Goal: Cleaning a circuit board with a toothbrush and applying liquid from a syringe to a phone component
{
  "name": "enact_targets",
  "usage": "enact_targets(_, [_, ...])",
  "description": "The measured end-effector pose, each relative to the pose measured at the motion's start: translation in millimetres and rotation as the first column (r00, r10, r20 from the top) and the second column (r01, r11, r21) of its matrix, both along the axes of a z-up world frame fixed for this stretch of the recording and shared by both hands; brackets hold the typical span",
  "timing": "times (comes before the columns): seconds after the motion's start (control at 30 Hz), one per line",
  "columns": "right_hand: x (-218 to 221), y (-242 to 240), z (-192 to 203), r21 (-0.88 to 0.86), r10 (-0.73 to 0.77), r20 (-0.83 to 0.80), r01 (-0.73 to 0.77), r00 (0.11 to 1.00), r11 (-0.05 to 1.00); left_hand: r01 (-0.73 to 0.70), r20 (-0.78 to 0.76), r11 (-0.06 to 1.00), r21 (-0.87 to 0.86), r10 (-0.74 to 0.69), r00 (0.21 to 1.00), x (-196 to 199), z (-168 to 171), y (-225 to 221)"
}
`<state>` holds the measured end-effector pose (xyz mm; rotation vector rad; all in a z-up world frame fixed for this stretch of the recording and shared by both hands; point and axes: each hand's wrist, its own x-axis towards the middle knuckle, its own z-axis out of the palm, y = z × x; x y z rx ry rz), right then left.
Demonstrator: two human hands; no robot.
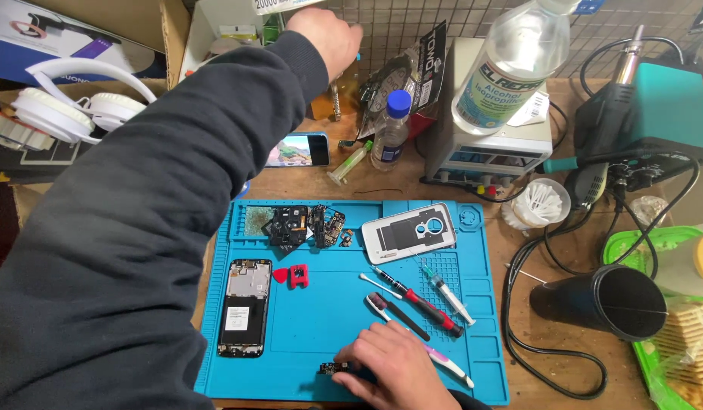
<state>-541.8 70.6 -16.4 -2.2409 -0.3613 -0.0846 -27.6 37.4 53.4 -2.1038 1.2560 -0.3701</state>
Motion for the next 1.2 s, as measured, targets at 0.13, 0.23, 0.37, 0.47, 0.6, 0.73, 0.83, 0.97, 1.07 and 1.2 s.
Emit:
enact_targets(0.13, [0.7, 0.5, 2.3, 0.007, -0.003, -0.004, 0.003, 1.000, 1.000, 0.111, 0.007, 0.990, -0.092, -0.111, 0.994, -0.6, -5.4, 13.1])
enact_targets(0.23, [1.0, 0.7, 3.7, 0.002, 0.005, -0.017, -0.005, 1.000, 1.000, 0.256, 0.087, 0.949, -0.182, -0.244, 0.966, -12.5, -11.0, 25.1])
enact_targets(0.37, [0.8, 0.4, 5.1, 0.017, 0.006, -0.032, -0.005, 0.999, 1.000, 0.348, 0.195, 0.916, -0.198, -0.311, 0.930, -38.9, -3.8, 38.6])
enact_targets(0.47, [1.5, 2.2, 6.7, 0.029, 0.000, -0.047, 0.001, 0.999, 1.000, 0.445, 0.316, 0.871, -0.208, -0.371, 0.873, -51.9, 7.8, 51.6])
enact_targets(0.6, [0.8, 3.9, 5.7, -0.009, -0.013, -0.031, 0.013, 0.999, 1.000, 0.605, 0.513, 0.768, -0.208, -0.441, 0.736, -68.6, 30.4, 63.8])
enact_targets(0.73, [1.3, 4.5, 7.7, -0.026, -0.030, -0.062, 0.029, 0.998, 0.999, 0.701, 0.609, 0.683, -0.205, -0.471, 0.638, -80.5, 51.2, 70.9])
enact_targets(0.83, [0.4, 5.3, 2.5, -0.064, -0.026, -0.082, 0.021, 0.996, 0.998, 0.738, 0.676, 0.636, -0.227, -0.442, 0.589, -96.4, 69.2, 80.7])
enact_targets(0.97, [0.9, 6.5, 3.5, -0.082, -0.022, -0.036, 0.019, 0.999, 0.996, 0.722, 0.690, 0.674, -0.156, -0.449, 0.568, -95.4, 77.6, 87.1])
enact_targets(1.07, [1.5, 6.4, 3.9, -0.075, -0.031, -0.015, 0.030, 0.999, 0.997, 0.745, 0.663, 0.645, -0.173, -0.483, 0.572, -88.8, 79.7, 90.9])
enact_targets(1.2, [1.2, 6.2, 3.5, -0.070, -0.022, -0.012, 0.022, 1.000, 0.997, 0.739, 0.668, 0.657, -0.151, -0.483, 0.566, -96.1, 89.8, 104.1])
